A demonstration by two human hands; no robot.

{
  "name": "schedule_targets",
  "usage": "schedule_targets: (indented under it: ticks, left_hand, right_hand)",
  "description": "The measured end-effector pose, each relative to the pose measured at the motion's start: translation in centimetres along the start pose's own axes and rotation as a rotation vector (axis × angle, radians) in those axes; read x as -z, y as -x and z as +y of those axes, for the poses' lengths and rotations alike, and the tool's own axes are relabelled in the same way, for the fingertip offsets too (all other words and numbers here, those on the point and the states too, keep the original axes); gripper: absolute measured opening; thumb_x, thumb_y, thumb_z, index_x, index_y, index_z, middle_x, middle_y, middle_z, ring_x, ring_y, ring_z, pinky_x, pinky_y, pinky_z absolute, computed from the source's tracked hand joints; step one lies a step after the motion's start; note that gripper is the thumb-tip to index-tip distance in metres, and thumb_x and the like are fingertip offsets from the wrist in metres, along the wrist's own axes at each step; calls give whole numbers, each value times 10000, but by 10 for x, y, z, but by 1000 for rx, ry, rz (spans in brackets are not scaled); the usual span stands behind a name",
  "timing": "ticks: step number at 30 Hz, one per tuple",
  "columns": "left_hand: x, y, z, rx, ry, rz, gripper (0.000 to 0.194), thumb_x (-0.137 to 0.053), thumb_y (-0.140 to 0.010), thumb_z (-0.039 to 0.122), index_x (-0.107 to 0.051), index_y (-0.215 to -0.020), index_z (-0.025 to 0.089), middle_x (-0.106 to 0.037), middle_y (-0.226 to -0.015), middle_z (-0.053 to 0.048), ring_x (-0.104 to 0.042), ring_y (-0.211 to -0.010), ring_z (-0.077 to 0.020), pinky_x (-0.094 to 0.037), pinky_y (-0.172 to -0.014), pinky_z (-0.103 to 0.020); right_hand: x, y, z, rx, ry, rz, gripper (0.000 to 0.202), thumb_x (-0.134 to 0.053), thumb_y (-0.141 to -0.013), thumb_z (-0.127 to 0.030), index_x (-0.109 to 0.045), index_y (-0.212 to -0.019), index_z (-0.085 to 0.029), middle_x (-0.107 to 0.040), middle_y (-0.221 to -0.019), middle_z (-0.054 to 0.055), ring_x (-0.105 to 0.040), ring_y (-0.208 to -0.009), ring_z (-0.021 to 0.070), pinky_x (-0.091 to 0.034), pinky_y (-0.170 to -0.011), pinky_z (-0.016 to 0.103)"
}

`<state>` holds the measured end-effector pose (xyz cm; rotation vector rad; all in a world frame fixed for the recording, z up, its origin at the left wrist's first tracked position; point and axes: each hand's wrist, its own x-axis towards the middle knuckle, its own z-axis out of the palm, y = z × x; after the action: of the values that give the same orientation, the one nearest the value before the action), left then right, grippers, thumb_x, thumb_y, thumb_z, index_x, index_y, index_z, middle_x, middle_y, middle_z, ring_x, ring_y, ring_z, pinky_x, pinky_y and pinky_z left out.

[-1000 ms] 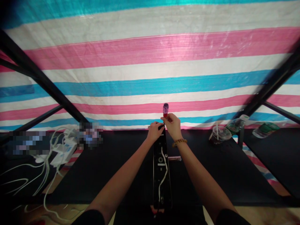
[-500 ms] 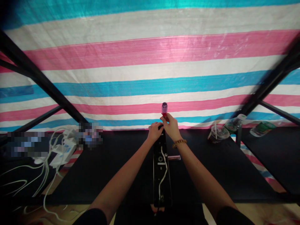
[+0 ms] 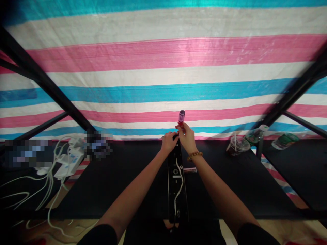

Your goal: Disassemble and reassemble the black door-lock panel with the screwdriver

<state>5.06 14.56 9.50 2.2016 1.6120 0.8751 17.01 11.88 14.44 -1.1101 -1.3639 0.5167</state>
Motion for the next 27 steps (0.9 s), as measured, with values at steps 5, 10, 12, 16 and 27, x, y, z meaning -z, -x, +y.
schedule_targets:
  ticks: [5, 10, 12, 16, 27]
  left_hand:
    - [-1, 0, -1, -5, -2, 6, 184, -599, -942, 343, -711, -1068, 271, -689, -1048, -64, -574, -1073, -259, -402, -913, -394]
    - [-2, -1, -2, 3, -3, 11, 173, -618, -930, 341, -712, -1058, 273, -693, -1057, -55, -577, -1071, -258, -403, -911, -390]
    - [-2, -1, -2, 4, -3, 11, 167, -618, -930, 338, -714, -1050, 273, -693, -1046, -55, -579, -1060, -259, -405, -907, -389]
    - [-2, -1, -2, 0, -2, 11, 169, -607, -937, 339, -714, -1050, 272, -694, -1032, -55, -585, -1046, -256, -408, -898, -383]
    - [1, -1, -1, -5, 35, 17, 125, -634, -917, 321, -724, -985, 265, -710, -1008, -49, -599, -1021, -252, -413, -886, -385]
  right_hand:
    - [-5, 1, 7, -70, -66, 122, 291, -711, -780, -482, -637, -829, -206, -702, -797, 36, -653, -717, 193, -558, -706, 338]
    - [-4, 4, 10, -20, -66, 38, 293, -573, -895, -468, -665, -946, -194, -747, -922, 78, -686, -804, 208, -559, -793, 371]
    - [-5, 5, 10, -7, -73, 27, 293, -562, -903, -456, -661, -990, -195, -744, -981, 95, -693, -844, 217, -568, -790, 374]
    - [-7, 4, 7, -29, -40, 78, 284, -675, -822, -472, -657, -910, -202, -726, -918, 75, -681, -800, 216, -574, -720, 347]
    - [4, 12, 1, 18, -11, 87, 266, -531, -928, -435, -653, -943, -199, -743, -917, 85, -688, -791, 214, -556, -791, 373]
